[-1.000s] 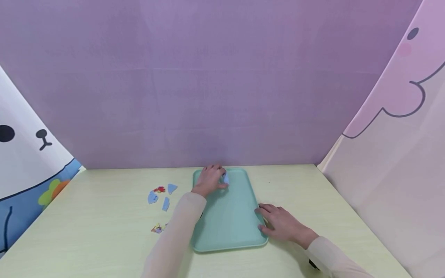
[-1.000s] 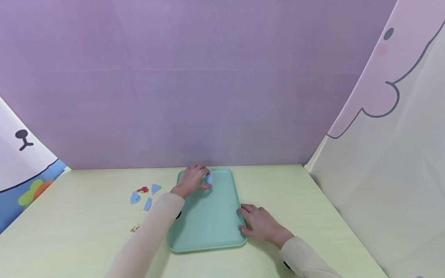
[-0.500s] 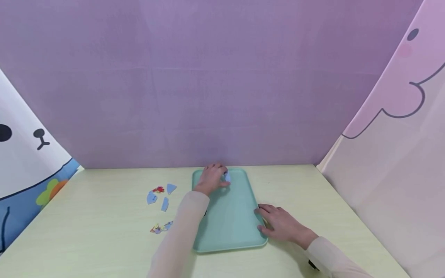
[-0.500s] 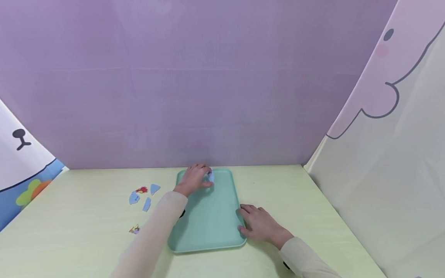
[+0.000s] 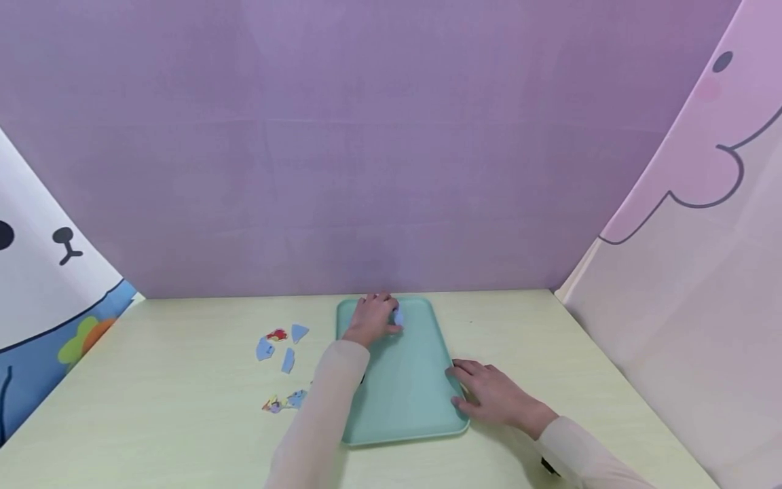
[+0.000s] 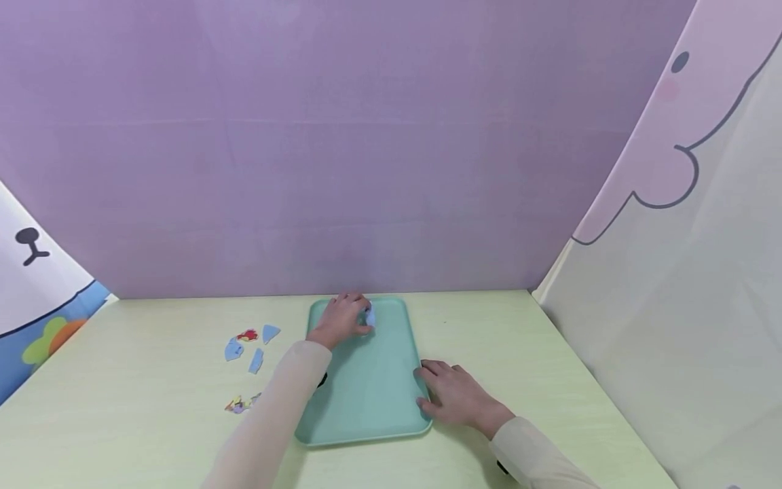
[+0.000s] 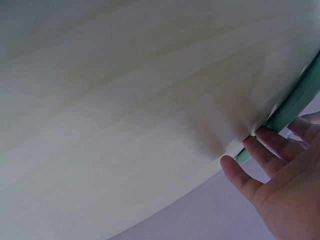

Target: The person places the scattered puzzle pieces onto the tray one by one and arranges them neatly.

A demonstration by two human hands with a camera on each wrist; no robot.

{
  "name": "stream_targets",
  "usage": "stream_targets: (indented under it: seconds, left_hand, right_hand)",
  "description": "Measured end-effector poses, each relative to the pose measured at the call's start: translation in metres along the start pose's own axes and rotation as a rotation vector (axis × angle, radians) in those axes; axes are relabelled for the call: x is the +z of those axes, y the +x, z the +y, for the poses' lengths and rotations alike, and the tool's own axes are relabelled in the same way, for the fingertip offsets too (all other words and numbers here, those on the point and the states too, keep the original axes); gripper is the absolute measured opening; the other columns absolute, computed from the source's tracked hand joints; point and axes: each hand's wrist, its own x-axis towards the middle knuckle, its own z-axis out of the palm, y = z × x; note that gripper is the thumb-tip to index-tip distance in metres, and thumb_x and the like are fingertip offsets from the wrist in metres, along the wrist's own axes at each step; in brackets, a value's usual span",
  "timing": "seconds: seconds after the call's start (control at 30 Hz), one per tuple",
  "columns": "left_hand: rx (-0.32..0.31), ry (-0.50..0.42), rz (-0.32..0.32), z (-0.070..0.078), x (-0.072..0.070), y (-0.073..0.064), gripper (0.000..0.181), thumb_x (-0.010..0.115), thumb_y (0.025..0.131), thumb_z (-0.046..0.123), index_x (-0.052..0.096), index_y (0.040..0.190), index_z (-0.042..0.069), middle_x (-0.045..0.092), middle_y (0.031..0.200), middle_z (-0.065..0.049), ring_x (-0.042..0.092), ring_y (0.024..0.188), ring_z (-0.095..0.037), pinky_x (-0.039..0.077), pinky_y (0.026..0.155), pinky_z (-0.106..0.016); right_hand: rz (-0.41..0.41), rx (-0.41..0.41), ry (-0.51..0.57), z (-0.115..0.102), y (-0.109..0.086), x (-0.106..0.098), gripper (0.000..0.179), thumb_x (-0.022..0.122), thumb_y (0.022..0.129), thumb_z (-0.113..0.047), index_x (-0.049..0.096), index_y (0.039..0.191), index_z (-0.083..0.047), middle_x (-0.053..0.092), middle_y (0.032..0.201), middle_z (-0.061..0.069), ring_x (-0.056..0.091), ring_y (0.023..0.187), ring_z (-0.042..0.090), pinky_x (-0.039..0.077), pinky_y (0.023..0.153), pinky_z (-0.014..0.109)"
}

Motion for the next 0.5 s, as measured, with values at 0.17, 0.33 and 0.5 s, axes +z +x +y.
stream_targets:
  seconds: [0.17,0.33,0.5]
  left_hand:
    - [-0.003,0.022,-0.012,-0.0009,0.0034,-0.0004,0.047,0.07,0.076,0.043,0.06,0.113,0.017,0.054,0.123,-0.004,0.047,0.112,-0.028,0.04,0.092,-0.045]
    - [0.011,0.055,-0.005,-0.0023,0.0082,-0.0002,0.048,0.069,0.075,0.045,0.06,0.113,0.018,0.054,0.124,-0.003,0.049,0.111,-0.028,0.041,0.09,-0.044]
    - [0.011,0.072,-0.004,-0.0024,0.0102,0.0013,0.047,0.069,0.075,0.046,0.06,0.112,0.018,0.054,0.124,-0.003,0.049,0.11,-0.027,0.041,0.09,-0.044]
  right_hand:
    - [-0.011,0.009,0.006,-0.0004,0.0007,0.001,0.049,0.055,0.087,-0.038,0.051,0.126,-0.009,0.049,0.131,0.014,0.048,0.119,0.03,0.044,0.088,0.048]
    - [-0.019,0.019,0.013,-0.0013,0.0011,0.0006,0.048,0.055,0.087,-0.037,0.051,0.126,-0.009,0.049,0.131,0.013,0.048,0.12,0.03,0.044,0.089,0.048]
    - [-0.02,0.026,0.004,-0.0014,0.001,0.0003,0.048,0.055,0.087,-0.037,0.05,0.126,-0.009,0.049,0.132,0.013,0.048,0.12,0.029,0.044,0.089,0.048]
